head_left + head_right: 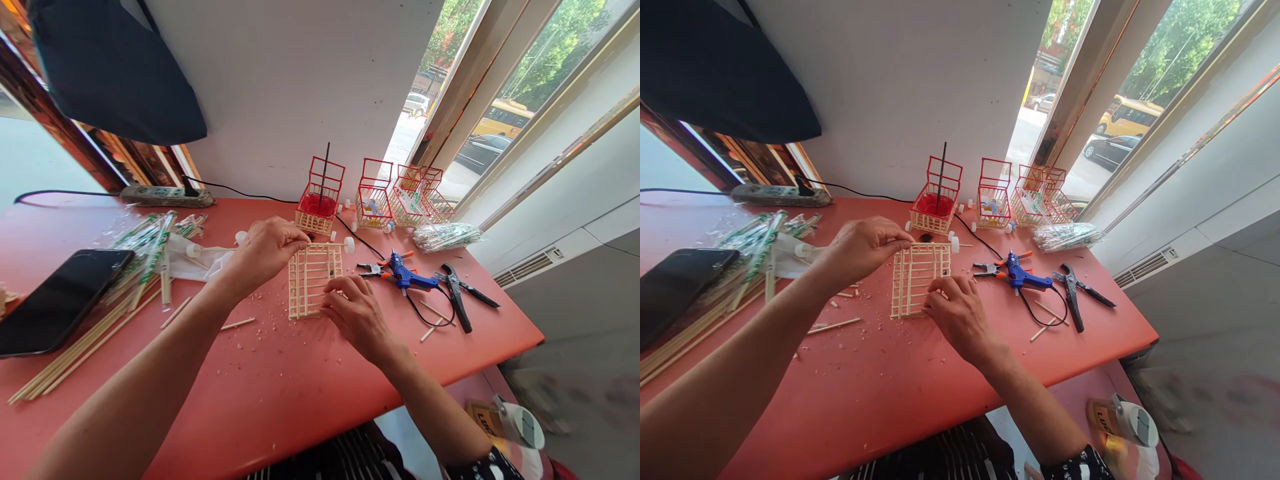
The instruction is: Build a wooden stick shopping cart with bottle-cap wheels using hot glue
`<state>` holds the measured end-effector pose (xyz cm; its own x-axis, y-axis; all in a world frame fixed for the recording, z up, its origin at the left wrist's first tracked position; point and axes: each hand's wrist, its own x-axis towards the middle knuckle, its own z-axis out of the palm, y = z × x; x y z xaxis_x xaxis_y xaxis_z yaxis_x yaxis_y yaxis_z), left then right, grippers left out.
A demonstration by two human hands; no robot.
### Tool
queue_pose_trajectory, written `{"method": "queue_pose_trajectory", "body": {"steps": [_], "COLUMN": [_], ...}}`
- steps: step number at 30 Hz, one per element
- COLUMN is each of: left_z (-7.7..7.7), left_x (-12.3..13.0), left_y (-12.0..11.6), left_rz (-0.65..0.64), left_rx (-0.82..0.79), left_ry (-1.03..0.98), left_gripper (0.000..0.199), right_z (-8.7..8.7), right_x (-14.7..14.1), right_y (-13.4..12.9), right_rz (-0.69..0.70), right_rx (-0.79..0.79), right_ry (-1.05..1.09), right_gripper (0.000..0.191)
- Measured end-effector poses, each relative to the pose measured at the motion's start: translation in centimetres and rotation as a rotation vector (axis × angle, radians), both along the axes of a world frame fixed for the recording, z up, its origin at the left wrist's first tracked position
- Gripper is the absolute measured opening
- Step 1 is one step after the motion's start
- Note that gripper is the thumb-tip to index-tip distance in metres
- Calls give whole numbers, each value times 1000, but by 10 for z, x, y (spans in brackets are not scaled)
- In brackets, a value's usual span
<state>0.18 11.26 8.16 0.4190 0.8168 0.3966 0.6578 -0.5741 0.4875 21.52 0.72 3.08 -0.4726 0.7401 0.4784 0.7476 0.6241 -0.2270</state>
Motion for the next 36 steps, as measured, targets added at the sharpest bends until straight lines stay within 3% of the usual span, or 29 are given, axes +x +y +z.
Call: {"method": "queue_pose_trajectory", "body": {"steps": [10,22,27,36], "left_z": [0,2,5,9], "left_x": [1,-2,-5,-19], "left_y": [0,-7,-17,-57], "left_rz": [37,33,51,109], "left_rx": [-37,34,172,537], "left_ry": [-58,-8,-63,-190], "left_gripper": [25,31,31,16], "right_z": [0,0,1,9], "right_x": [0,3,4,11], "right_y": [0,1,1,4], "right_rz": [-9,31,41,9], "right_rx": [7,30,36,20], "right_ry": [-4,20,33,189], "right_gripper": [10,12,12,10]}}
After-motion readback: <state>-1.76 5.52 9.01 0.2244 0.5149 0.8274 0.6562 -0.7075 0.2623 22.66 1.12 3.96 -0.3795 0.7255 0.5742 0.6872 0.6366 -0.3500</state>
